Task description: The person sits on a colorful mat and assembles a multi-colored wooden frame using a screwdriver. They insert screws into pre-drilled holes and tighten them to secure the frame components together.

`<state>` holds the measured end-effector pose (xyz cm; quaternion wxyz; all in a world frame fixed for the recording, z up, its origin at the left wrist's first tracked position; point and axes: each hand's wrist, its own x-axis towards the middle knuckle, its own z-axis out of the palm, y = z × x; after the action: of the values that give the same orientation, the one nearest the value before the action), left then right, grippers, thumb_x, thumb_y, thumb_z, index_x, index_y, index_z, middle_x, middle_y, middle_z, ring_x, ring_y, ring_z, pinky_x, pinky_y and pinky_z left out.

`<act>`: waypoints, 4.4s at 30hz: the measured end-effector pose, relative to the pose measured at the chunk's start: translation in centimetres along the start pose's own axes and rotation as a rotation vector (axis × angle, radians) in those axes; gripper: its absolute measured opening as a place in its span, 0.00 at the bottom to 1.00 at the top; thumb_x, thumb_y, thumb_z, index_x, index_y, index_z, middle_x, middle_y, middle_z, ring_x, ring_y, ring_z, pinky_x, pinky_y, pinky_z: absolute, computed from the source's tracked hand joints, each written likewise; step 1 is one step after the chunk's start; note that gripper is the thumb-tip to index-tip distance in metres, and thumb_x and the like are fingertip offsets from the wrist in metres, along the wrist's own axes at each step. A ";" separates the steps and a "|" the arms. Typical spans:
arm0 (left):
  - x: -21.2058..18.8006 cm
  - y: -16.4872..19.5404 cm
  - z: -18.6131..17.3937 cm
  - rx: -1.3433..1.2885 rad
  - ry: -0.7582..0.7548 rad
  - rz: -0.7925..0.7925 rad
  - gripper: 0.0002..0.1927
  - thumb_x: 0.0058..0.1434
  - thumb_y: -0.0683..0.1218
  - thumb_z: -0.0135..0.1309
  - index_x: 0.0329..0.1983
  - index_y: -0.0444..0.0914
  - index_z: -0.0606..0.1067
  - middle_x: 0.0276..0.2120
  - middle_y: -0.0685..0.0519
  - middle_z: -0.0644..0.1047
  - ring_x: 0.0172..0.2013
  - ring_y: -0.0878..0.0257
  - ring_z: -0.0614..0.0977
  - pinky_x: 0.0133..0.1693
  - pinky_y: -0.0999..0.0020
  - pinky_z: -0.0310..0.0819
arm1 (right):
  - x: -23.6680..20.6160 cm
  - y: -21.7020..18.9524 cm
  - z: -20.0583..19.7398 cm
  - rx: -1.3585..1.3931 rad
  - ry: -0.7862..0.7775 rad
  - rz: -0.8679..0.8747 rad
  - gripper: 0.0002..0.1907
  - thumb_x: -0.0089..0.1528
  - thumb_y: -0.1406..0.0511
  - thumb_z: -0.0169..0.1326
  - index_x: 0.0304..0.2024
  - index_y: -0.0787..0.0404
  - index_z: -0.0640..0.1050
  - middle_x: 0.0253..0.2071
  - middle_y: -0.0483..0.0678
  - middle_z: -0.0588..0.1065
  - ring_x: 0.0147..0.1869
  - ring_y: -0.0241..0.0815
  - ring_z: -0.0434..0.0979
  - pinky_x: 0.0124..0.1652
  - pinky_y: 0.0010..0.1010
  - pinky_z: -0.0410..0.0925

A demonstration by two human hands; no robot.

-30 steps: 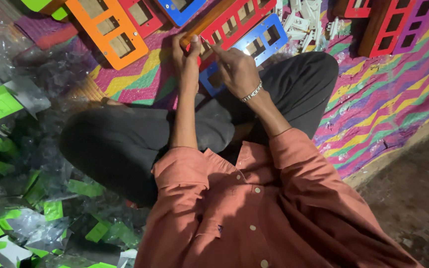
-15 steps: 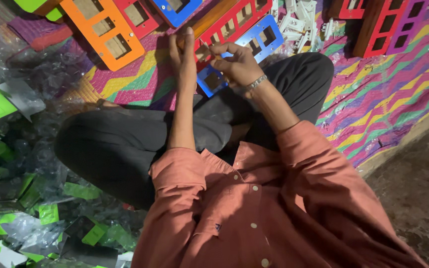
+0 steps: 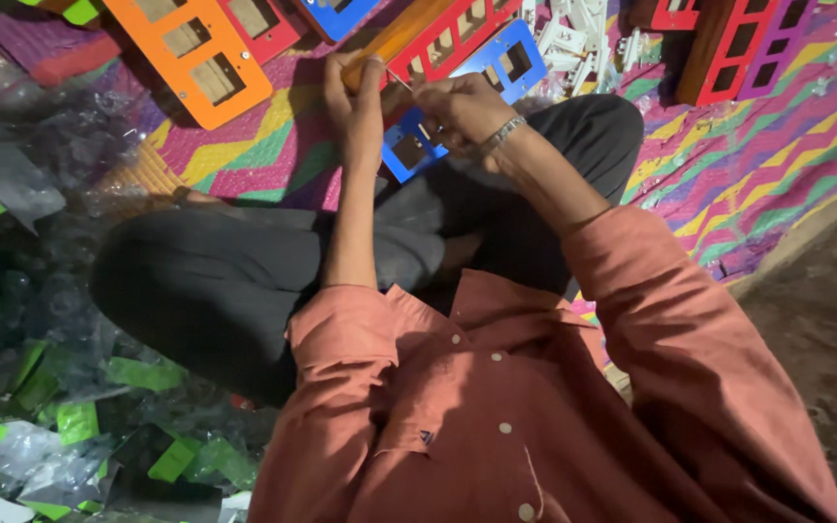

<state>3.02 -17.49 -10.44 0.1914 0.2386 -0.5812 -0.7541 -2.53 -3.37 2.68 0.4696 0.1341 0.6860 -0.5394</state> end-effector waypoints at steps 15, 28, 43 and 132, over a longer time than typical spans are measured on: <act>0.4 -1.0 0.0 -0.095 -0.031 0.021 0.10 0.70 0.44 0.55 0.47 0.35 0.69 0.40 0.53 0.74 0.42 0.66 0.74 0.48 0.67 0.72 | 1.7 -0.1 0.2 -0.065 -0.002 -0.137 0.16 0.65 0.65 0.55 0.54 0.59 0.83 0.19 0.40 0.71 0.17 0.27 0.63 0.18 0.22 0.54; 0.2 0.1 0.0 -0.083 -0.086 0.034 0.09 0.72 0.43 0.54 0.50 0.35 0.69 0.41 0.54 0.74 0.44 0.66 0.75 0.50 0.67 0.71 | 3.4 0.6 -1.4 -0.945 0.136 -0.948 0.10 0.66 0.67 0.61 0.50 0.59 0.85 0.33 0.58 0.81 0.32 0.46 0.81 0.35 0.36 0.72; 1.0 -2.4 0.0 -0.113 -0.026 0.046 0.09 0.71 0.43 0.55 0.50 0.35 0.70 0.39 0.52 0.77 0.37 0.66 0.79 0.40 0.70 0.76 | 0.9 -2.2 -0.2 -0.695 0.044 -0.432 0.14 0.67 0.64 0.55 0.56 0.54 0.80 0.29 0.47 0.76 0.29 0.37 0.75 0.28 0.29 0.69; 0.4 0.4 0.3 0.090 0.051 0.304 0.03 0.65 0.38 0.51 0.39 0.32 0.70 0.34 0.50 0.75 0.37 0.62 0.77 0.45 0.65 0.74 | -0.3 -2.2 -0.8 -0.981 -0.028 -0.809 0.12 0.72 0.64 0.55 0.57 0.55 0.81 0.31 0.48 0.75 0.33 0.43 0.76 0.34 0.35 0.68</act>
<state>2.50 -17.56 -10.03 0.3070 0.1753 -0.6389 -0.6832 -4.34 -3.43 4.27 0.2443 -0.3737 0.8434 -0.2988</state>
